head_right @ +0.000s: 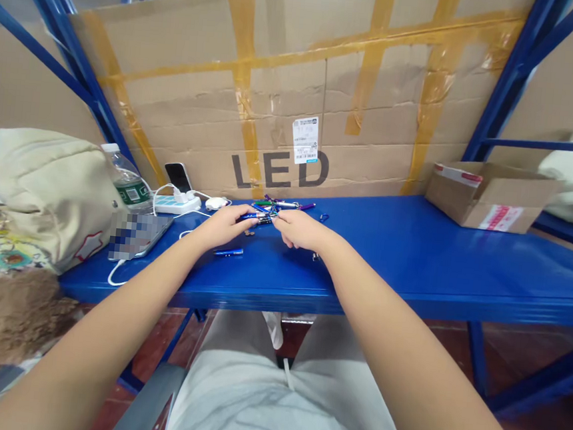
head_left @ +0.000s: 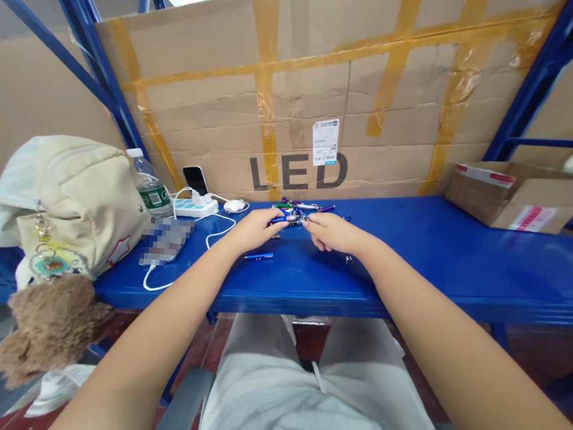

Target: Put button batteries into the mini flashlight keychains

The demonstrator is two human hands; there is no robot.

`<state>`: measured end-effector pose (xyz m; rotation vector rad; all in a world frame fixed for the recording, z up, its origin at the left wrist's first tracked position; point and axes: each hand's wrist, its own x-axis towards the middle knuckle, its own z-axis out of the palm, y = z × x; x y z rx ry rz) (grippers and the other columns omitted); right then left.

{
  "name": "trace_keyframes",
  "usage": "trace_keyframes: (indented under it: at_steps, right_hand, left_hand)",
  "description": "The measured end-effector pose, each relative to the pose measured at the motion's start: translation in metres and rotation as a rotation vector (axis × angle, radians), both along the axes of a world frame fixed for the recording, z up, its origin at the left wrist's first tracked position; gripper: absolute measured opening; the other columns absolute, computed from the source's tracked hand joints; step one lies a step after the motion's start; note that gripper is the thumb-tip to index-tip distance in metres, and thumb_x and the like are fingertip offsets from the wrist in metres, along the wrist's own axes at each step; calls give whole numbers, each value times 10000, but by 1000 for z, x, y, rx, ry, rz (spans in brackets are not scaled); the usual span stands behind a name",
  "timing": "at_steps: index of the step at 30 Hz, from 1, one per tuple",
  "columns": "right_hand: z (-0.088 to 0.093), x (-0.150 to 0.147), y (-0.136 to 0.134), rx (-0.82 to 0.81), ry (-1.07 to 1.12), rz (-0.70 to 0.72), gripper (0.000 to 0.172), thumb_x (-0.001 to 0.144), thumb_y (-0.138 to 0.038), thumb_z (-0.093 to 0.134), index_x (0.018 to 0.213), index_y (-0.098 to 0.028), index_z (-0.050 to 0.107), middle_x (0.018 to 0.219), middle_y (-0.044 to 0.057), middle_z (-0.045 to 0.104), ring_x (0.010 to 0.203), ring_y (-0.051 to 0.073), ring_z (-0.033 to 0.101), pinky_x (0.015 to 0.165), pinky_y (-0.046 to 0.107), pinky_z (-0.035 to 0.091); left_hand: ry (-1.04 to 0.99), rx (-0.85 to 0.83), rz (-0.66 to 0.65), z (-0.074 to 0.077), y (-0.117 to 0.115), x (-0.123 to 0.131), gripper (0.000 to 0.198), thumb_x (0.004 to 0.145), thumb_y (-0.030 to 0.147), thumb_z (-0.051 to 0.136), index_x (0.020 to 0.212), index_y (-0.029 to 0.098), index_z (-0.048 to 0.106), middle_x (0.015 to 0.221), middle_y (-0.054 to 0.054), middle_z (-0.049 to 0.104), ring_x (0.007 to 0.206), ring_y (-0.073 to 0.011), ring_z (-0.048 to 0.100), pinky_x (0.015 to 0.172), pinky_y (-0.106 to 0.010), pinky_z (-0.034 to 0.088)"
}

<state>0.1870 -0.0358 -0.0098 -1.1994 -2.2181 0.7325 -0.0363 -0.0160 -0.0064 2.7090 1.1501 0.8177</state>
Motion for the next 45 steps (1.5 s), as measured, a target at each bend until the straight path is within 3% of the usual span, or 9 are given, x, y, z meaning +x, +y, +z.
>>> trace_keyframes:
  at_steps: [9,19,24,32,34,36,40,42,45]
  right_hand:
    - [-1,1,11,132,74,-174,310,961,-283,410,671,-208,494,515,-29,539,547,133,531,609,243,392]
    - [-3,2,17,192,-55,-241,280,932,-295,421,676,-212,497,574,-17,577,589,137,555,613,249,373]
    - [-4,8,20,233,-79,-294,287,913,-309,432,647,-212,481,621,2,598,617,145,547,608,262,357]
    - [-5,9,21,249,-113,-301,290,908,-311,447,645,-206,511,666,23,638,650,163,578,609,274,376]
    - [-8,8,21,287,-125,-260,246,901,-304,473,693,-204,558,730,29,676,695,176,611,637,281,407]
    - [-11,5,20,364,-132,-164,160,887,-276,510,804,-199,624,866,45,717,806,195,644,721,299,451]
    - [-16,-10,14,479,-197,81,244,895,-221,514,1082,-181,665,1171,89,695,1100,242,610,973,381,438]
    - [-16,-21,10,488,-271,126,331,898,-205,503,1199,-180,638,1282,95,650,1202,273,560,1029,431,407]
    - [-15,-34,4,476,-363,160,426,891,-172,490,1306,-177,586,1342,114,614,1227,289,553,1023,449,415]
  left_hand:
    - [-80,-85,104,0,-2,2,254,949,291,457,1167,189,536,908,-33,705,826,-189,669,830,-336,508]
    - [-175,10,356,-8,32,-18,241,962,299,429,1133,187,557,994,-70,716,979,-229,658,901,-366,475]
    - [-75,20,479,-11,40,-30,242,917,254,498,1110,154,604,1112,-124,693,1073,-268,626,955,-384,457]
    - [41,-46,501,-13,41,-34,231,850,236,565,1045,167,666,1089,-106,703,1027,-257,634,924,-366,473]
    - [6,-16,472,-6,33,-33,209,833,247,580,1003,167,669,1044,-95,709,994,-247,634,903,-362,476]
    - [-47,-25,349,5,21,-34,202,818,329,613,926,169,673,984,-80,708,926,-226,634,859,-348,483]
    - [13,-485,5,23,-1,-41,391,721,521,699,923,187,684,917,-40,711,862,-192,644,783,-293,499]
    - [152,-622,-25,26,-5,-44,428,629,491,776,933,200,701,919,-29,718,880,-192,649,783,-271,496]
    - [300,-647,2,24,-4,-46,392,577,450,807,887,223,729,878,-10,726,836,-181,653,751,-249,487]
